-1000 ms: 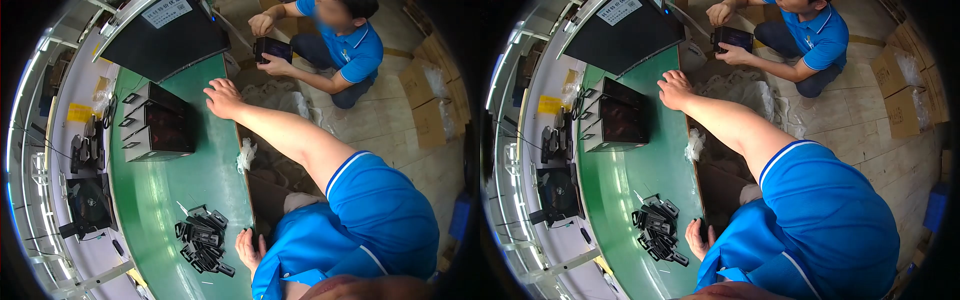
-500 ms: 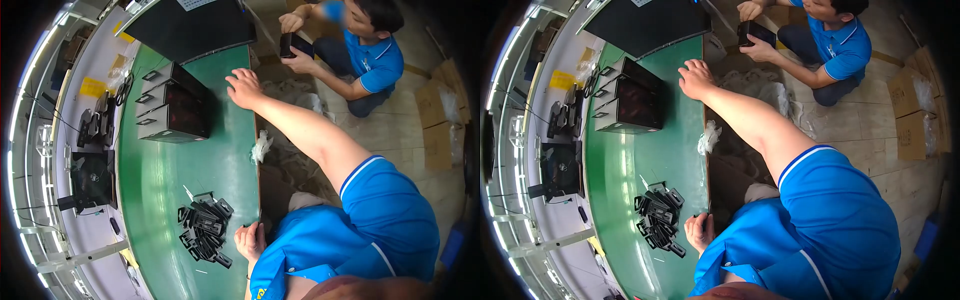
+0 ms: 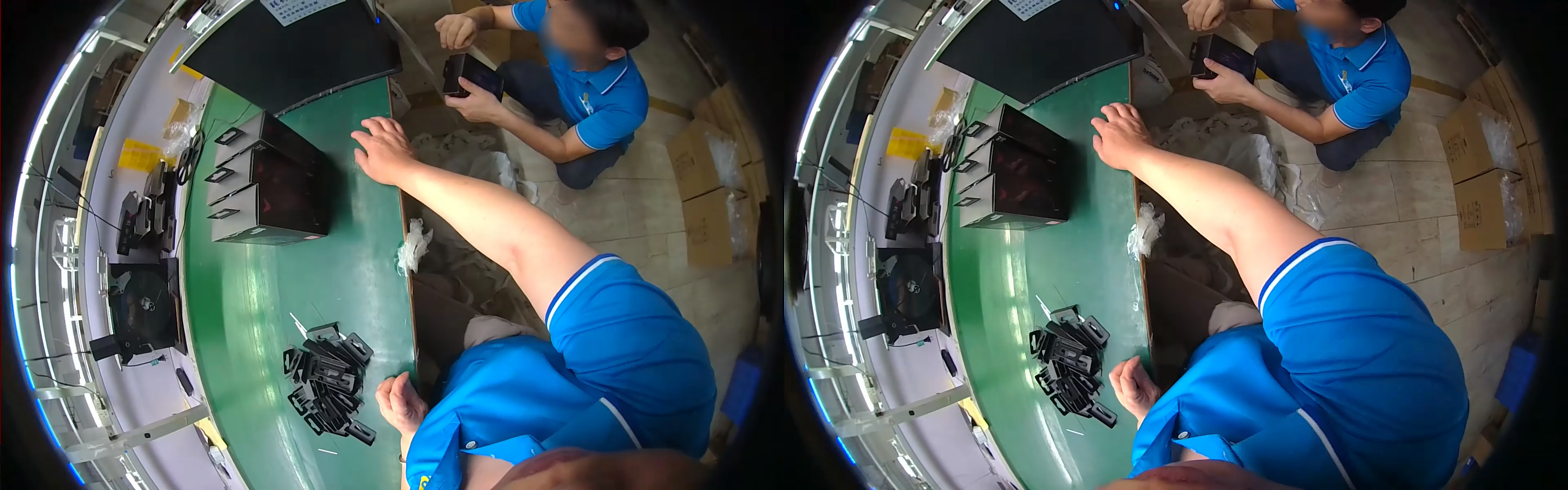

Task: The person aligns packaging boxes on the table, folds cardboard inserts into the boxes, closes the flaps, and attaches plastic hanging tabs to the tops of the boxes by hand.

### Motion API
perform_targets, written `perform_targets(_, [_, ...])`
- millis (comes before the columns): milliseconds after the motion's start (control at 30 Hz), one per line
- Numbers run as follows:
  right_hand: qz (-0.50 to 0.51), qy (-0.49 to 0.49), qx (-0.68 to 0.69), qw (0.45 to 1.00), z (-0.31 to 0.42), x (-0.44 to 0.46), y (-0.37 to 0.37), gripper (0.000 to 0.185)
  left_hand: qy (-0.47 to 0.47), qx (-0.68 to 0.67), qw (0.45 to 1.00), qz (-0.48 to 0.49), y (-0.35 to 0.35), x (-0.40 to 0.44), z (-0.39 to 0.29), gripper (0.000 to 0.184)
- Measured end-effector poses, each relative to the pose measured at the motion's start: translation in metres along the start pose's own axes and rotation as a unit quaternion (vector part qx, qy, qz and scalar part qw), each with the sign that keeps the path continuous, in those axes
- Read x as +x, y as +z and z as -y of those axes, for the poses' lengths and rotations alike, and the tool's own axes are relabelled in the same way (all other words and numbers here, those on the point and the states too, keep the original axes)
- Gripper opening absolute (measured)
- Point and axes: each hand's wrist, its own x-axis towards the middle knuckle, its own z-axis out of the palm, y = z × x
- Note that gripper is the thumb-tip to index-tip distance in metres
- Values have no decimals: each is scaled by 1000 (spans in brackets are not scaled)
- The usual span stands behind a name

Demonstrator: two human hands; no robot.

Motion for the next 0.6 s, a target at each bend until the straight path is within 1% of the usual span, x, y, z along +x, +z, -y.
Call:
perform_targets(67, [19, 9, -1, 1000, 0, 2, -3, 33, -22, -21, 999, -27, 2, -1, 0, 28])
perform_targets(267, [-22, -9, 8, 1000, 0, 2, -3, 30, -34, -34, 999, -10, -4, -2, -4, 22])
perform_targets(400, [35, 22, -6, 999, 3, 3, -8, 33, 57, -62, 996, -9, -2, 7, -3, 25])
perform_targets(433, [35, 22, -4, 999, 4, 3, -6, 33, 57, -60, 997, -9, -3, 7, -2, 25])
perform_targets(567, [13, 11, 3, 1000, 0, 2, -4, 32, 18, -80, 997, -7, -3, 6, -3, 19])
perform_targets(600, [13, 7, -15, 1000, -1, 2, -3, 32, 0, -61, 998, 2, -5, 6, -4, 19])
